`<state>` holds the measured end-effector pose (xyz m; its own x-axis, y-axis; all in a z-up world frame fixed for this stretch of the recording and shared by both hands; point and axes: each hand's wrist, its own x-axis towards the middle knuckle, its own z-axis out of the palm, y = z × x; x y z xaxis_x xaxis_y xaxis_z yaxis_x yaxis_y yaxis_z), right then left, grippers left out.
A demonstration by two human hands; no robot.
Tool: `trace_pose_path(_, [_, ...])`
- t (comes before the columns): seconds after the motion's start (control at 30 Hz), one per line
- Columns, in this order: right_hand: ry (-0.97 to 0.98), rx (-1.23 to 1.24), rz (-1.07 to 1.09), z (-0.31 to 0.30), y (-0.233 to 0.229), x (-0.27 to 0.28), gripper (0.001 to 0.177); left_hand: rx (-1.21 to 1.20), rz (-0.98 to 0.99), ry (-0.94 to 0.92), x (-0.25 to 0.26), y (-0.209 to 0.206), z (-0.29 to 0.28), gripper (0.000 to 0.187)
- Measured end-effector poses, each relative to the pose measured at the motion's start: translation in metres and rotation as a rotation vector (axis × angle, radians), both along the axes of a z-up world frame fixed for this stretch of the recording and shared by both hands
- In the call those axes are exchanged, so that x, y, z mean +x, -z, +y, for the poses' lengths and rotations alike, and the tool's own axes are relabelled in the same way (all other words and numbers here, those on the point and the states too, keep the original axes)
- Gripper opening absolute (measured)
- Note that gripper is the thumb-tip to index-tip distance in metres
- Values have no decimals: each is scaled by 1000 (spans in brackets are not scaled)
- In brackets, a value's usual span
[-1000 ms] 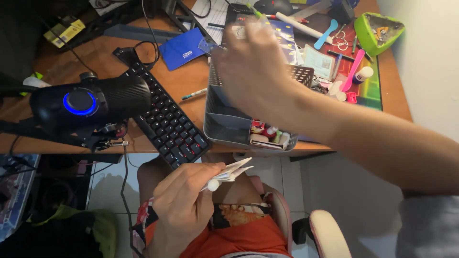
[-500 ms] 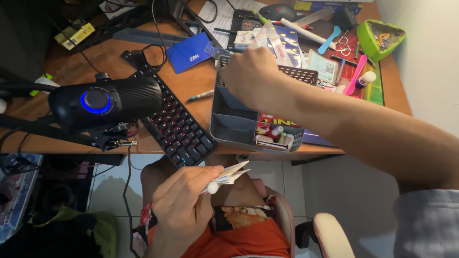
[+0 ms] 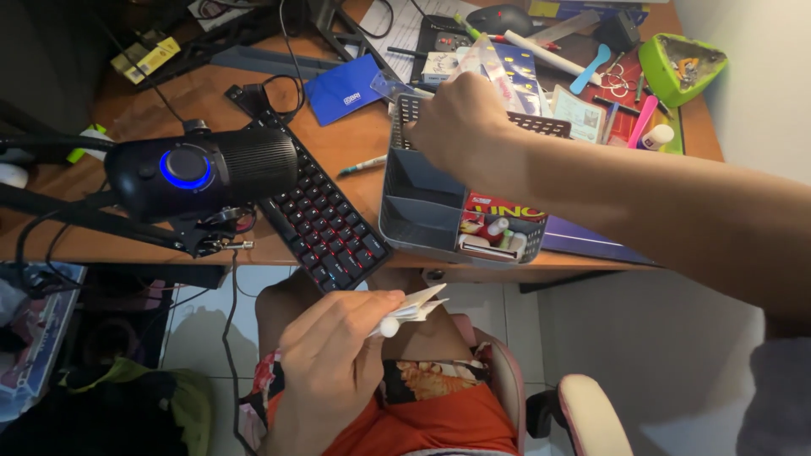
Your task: The person sits at a cluttered desk and uses red-handled pliers to cut a small object, then handles a yellow rubber band and several small white items. They place the items into a gray plastic organizer on the desk.
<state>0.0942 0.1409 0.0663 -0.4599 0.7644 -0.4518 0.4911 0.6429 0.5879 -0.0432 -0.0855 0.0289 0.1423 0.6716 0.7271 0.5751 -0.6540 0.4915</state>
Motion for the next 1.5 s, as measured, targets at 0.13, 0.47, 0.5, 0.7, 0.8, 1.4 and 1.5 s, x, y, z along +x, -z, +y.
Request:
trace_pose_path(0.13, [22,107,65,-8,-12,10,29,-28,23,-11,-2,1,-2,22])
trace_pose_path(0.47, [133,231,92,-19,-64,96,29,3,45,-24,-6,1,-5,22])
trace_pose_path(0.5, [135,234,92,-22,-65,102,29,6,44,-22,-5,1,-6,22])
trace_pose_path(0.7, [105,248,272,-36,-63,125,23,-27,61,-26,-3,1,-9,19])
trace_pose_path(0.8, [-9,346,144,-35,-56,130,21,-12,65,-34,-4,-1,-11,18])
trace_pose_path(1.4, [-362,299,316,-22,-42,162,26,-43,71,-30,-4,-3,-9,21])
trace_pose_path(1.5, [-191,315,276,-29,-53,150,8,-46,82,-32,-3,-3,-8,20])
